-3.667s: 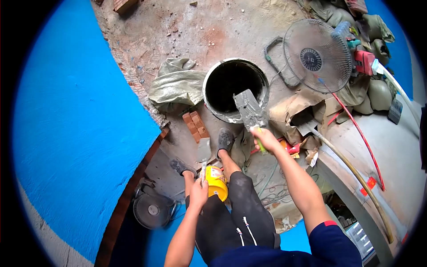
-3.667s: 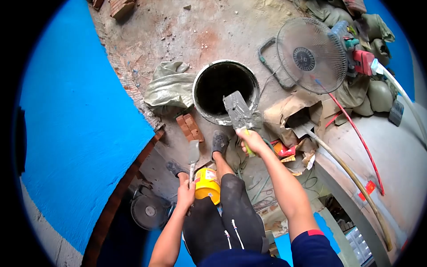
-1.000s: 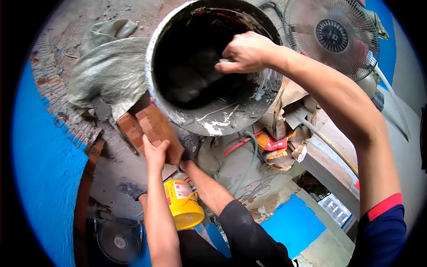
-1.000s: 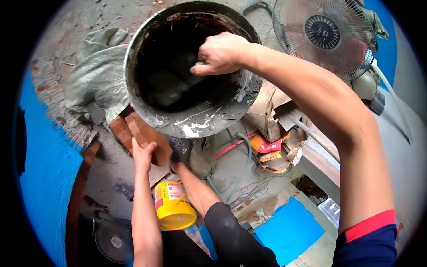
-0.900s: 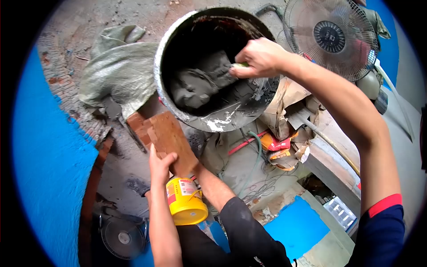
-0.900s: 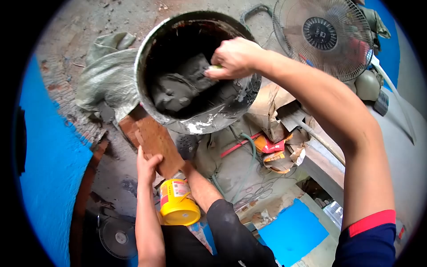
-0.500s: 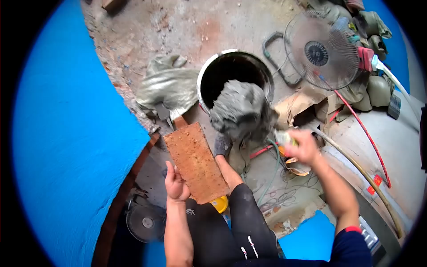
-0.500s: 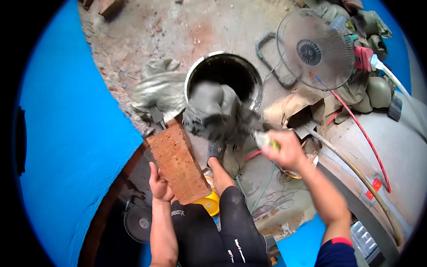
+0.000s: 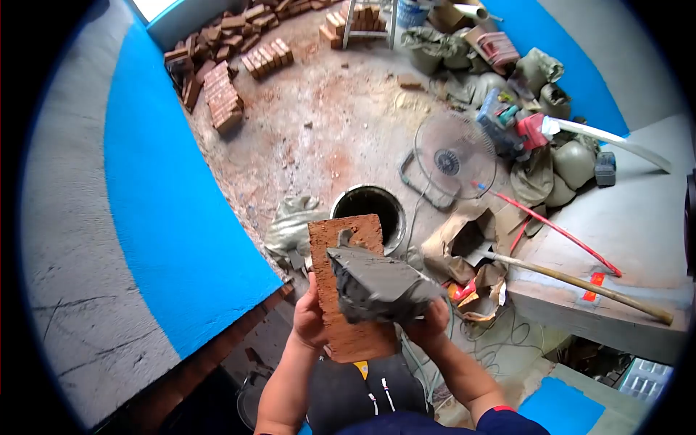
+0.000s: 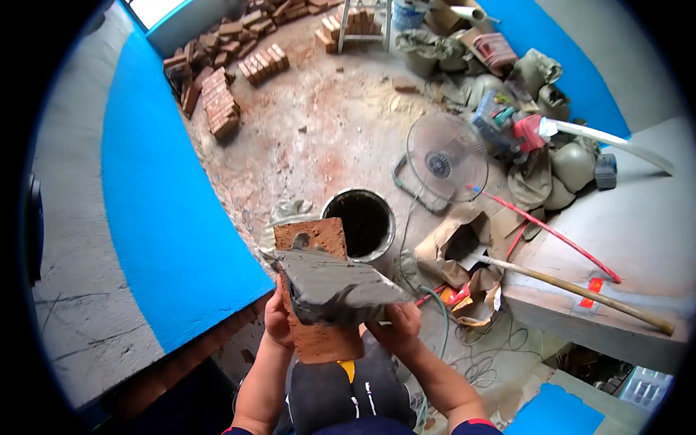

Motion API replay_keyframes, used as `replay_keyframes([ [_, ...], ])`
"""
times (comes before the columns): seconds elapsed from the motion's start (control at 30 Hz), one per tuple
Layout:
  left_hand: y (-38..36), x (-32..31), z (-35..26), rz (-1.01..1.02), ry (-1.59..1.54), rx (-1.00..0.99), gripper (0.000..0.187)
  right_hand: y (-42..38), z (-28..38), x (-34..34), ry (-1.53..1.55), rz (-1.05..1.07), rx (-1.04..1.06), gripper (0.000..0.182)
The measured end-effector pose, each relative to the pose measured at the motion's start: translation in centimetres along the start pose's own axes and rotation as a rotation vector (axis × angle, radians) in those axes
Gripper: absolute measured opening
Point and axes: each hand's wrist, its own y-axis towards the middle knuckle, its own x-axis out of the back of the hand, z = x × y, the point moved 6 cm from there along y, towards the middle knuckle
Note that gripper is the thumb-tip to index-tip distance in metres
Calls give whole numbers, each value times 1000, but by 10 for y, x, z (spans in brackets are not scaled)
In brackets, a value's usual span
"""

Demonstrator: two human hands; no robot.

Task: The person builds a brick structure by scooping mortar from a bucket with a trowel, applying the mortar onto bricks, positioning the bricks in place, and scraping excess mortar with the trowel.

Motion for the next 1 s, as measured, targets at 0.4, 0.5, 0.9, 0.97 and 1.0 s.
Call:
replay_keyframes([
  [0.4,-54,-123,24,173,156,96,60,-40,51,5,137,8,-40,26],
  [0.5,-81,-128,14,-5,475,-30,59,-67,73,16,28,26,30,33],
  [0.9,-160,-168,15,343,283,3,56,-159,78,115,121,-61,-313,31],
  [0.97,-163,-150,12,241,345,-105,54,-128,100,154,12,45,-234,37],
  [1.0,-161,-136,14,216,315,-158,53,-108,106,172,141,-23,-280,38],
])
